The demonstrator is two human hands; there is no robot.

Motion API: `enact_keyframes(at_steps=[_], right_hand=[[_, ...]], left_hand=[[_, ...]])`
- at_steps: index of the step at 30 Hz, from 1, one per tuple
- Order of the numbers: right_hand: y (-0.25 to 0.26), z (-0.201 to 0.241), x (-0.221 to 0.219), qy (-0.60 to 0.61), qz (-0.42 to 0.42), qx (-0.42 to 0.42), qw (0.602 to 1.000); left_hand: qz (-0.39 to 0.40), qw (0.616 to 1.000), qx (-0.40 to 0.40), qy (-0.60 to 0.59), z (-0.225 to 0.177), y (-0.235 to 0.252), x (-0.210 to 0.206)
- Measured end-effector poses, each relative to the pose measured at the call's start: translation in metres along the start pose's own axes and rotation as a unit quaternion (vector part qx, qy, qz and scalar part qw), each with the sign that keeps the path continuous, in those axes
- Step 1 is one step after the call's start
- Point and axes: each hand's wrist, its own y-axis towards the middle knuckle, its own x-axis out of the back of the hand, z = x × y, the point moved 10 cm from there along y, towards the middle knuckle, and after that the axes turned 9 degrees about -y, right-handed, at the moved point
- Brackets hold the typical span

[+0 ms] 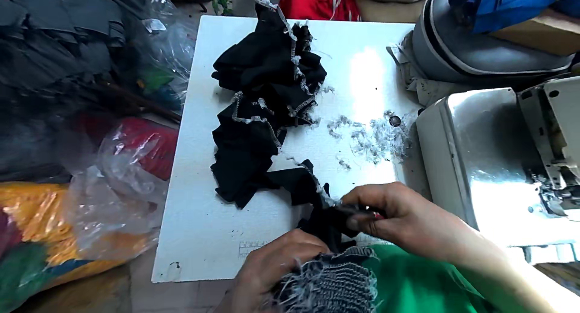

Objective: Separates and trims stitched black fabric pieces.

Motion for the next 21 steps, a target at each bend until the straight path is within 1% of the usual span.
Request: enact_keyframes(at_steps=[3, 6, 9, 10, 12, 14, 16, 21], right_hand=[[-0.010, 0.006, -0.008, 0.021, 0.037, 0.022, 0.999], [-0.017, 0.012, -0.006, -0.014, 0.016, 0.054, 0.998], [-0.022, 0.020, -0.004, -0.082, -0.009, 0.092, 0.992], [-0.023, 0.021, -0.004, -0.096, -0.013, 0.106, 0.990], [-0.025, 0.025, -0.004, -0.112, -0.014, 0.125, 0.986], [-0.025, 0.028, -0.006, -0.124, -0.010, 0.138, 0.983], [-0.025, 0.028, -0.006, -0.131, -0.004, 0.142, 0.981], [-0.025, 0.026, -0.002, -0.127, 0.005, 0.141, 0.982]], left_hand=[[-0.007, 1.000, -0.003, -0.007, 0.010, 0.004, -0.005], [-0.020, 0.999, 0.019, -0.037, 0.019, 0.005, -0.008], [-0.043, 0.990, 0.036, -0.126, 0.032, 0.007, -0.009], [-0.046, 0.988, 0.040, -0.140, 0.035, 0.007, -0.009], [-0.035, 0.988, 0.063, -0.133, 0.040, 0.006, -0.011], [-0.012, 0.991, 0.084, -0.101, 0.042, 0.005, -0.014], [0.012, 0.994, 0.074, -0.082, 0.041, 0.005, -0.017], [0.033, 0.995, 0.052, -0.083, 0.039, 0.007, -0.021]])
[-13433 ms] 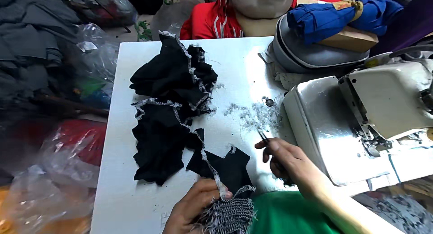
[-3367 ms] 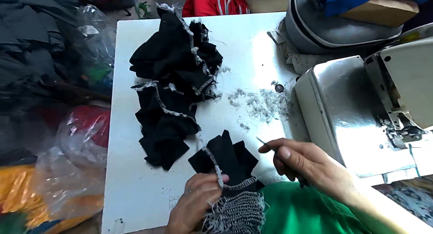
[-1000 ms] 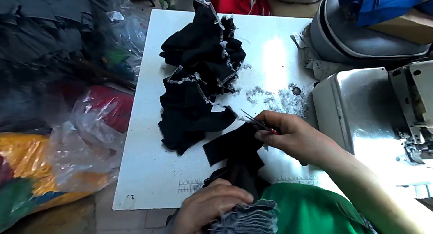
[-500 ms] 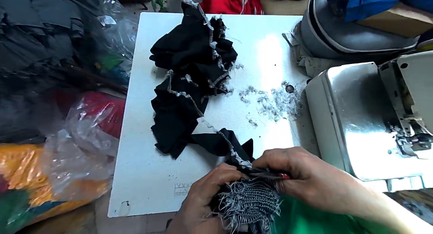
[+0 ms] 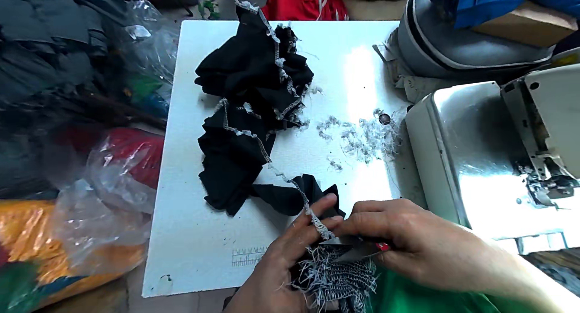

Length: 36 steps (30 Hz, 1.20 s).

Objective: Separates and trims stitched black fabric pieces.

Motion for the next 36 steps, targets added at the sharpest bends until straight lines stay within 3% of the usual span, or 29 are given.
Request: enact_keyframes(at_steps=[4, 9, 13, 15, 18, 22, 30, 36], right_hand=[[-0.004, -0.010, 0.008, 0.020, -0.023, -0.029, 0.999], [-0.019, -0.035, 0.028, -0.041, -0.095, -0.074, 0.992], [-0.046, -0.058, 0.055, -0.085, -0.213, -0.208, 0.951], [-0.059, -0.063, 0.052, 0.001, -0.240, -0.240, 0.940], [-0.058, -0.048, 0.013, 0.200, -0.126, -0.190, 0.953], [-0.059, -0.042, -0.022, 0.272, -0.029, -0.201, 0.940], [-0.053, -0.054, -0.033, 0.318, -0.002, -0.282, 0.905], [-0.042, -0.054, -0.023, 0.382, -0.101, -0.255, 0.883]], left_hand=[[-0.015, 0.998, -0.019, 0.053, -0.007, 0.003, 0.003], [-0.061, 0.998, -0.002, 0.021, -0.002, 0.004, 0.011], [-0.068, 0.998, 0.006, -0.004, 0.001, 0.006, 0.015], [-0.078, 0.997, 0.014, -0.011, 0.001, 0.006, 0.018], [-0.082, 0.996, 0.022, -0.034, 0.000, 0.006, 0.020], [-0.109, 0.992, 0.036, -0.050, 0.001, 0.005, 0.026], [-0.076, 0.995, 0.026, -0.064, 0.001, 0.009, 0.020], [-0.051, 0.997, 0.016, -0.062, 0.001, 0.009, 0.015]])
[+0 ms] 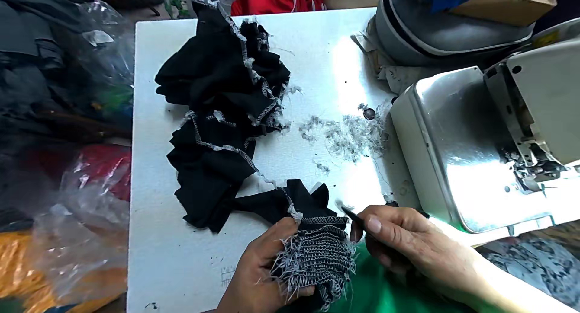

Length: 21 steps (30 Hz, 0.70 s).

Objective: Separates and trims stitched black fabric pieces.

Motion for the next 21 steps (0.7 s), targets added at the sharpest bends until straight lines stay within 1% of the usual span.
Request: enact_keyframes(at_steps=[3, 5, 7, 10, 12, 14, 18, 21], right_hand=[[0.000, 0.002, 0.019, 0.039, -0.089, 0.018, 0.995], [-0.002, -0.002, 0.033, 0.066, -0.153, -0.001, 0.986], [-0.004, -0.003, 0.041, 0.058, -0.182, -0.002, 0.982], [-0.003, 0.001, 0.036, -0.002, -0.164, 0.014, 0.986], [0.001, 0.000, 0.026, -0.029, -0.123, 0.003, 0.992], [0.008, -0.008, 0.017, -0.045, -0.083, -0.024, 0.995], [0.033, -0.028, 0.012, -0.149, -0.028, -0.079, 0.985], [0.045, -0.036, 0.010, -0.240, -0.025, -0.084, 0.967]], left_hand=[[0.004, 1.000, -0.005, 0.020, 0.000, -0.003, 0.003], [-0.001, 0.999, -0.001, 0.032, 0.003, -0.005, 0.006], [-0.017, 0.997, 0.005, 0.079, 0.003, -0.009, 0.009], [-0.033, 0.980, -0.002, 0.198, -0.007, -0.016, 0.012], [-0.038, 0.974, -0.016, 0.222, -0.012, -0.020, 0.012], [-0.060, 0.984, -0.007, 0.167, -0.010, -0.026, 0.017], [-0.102, 0.994, 0.011, 0.026, -0.005, -0.032, 0.024], [-0.126, 0.992, 0.000, -0.021, -0.006, -0.036, 0.027]])
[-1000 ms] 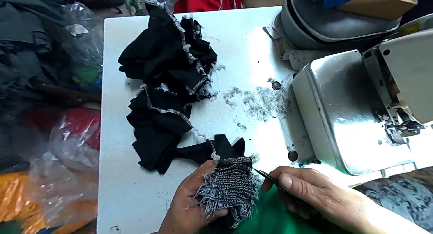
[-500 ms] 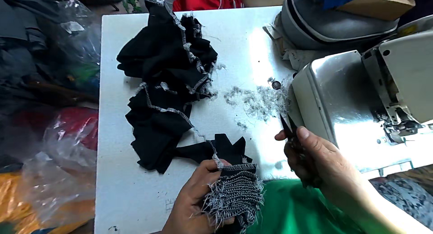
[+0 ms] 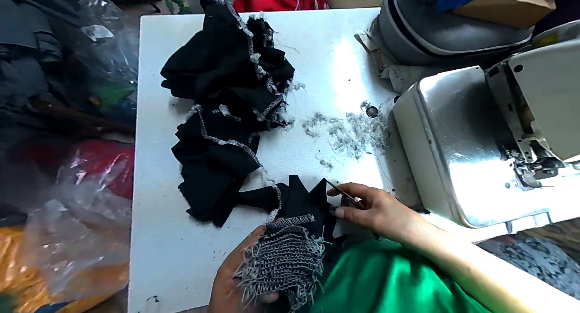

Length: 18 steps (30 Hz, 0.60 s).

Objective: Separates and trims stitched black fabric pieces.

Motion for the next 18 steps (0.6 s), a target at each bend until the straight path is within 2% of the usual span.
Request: enact_keyframes(at_steps=[4, 7, 9, 11, 15, 18], right_hand=[[0.009, 0.002, -0.006, -0.151, -0.019, 0.050, 0.987], [0.012, 0.007, -0.013, -0.226, -0.051, 0.119, 0.965], [0.013, 0.012, -0.014, -0.272, -0.079, 0.156, 0.946], [0.013, 0.017, -0.010, -0.296, -0.104, 0.157, 0.936], [-0.004, 0.043, 0.041, -0.276, -0.263, 0.181, 0.907], [-0.016, 0.065, 0.073, -0.277, -0.314, 0.159, 0.894]], left_hand=[[-0.025, 0.999, -0.015, -0.036, 0.000, -0.007, 0.009], [-0.033, 0.998, -0.015, -0.054, 0.000, -0.012, 0.015], [-0.033, 0.999, -0.015, -0.030, -0.002, -0.014, 0.017], [-0.006, 1.000, -0.014, 0.021, -0.007, -0.014, 0.020], [0.075, 0.992, 0.001, 0.104, -0.028, -0.009, 0.013], [0.099, 0.982, -0.007, 0.158, -0.032, -0.006, 0.000]])
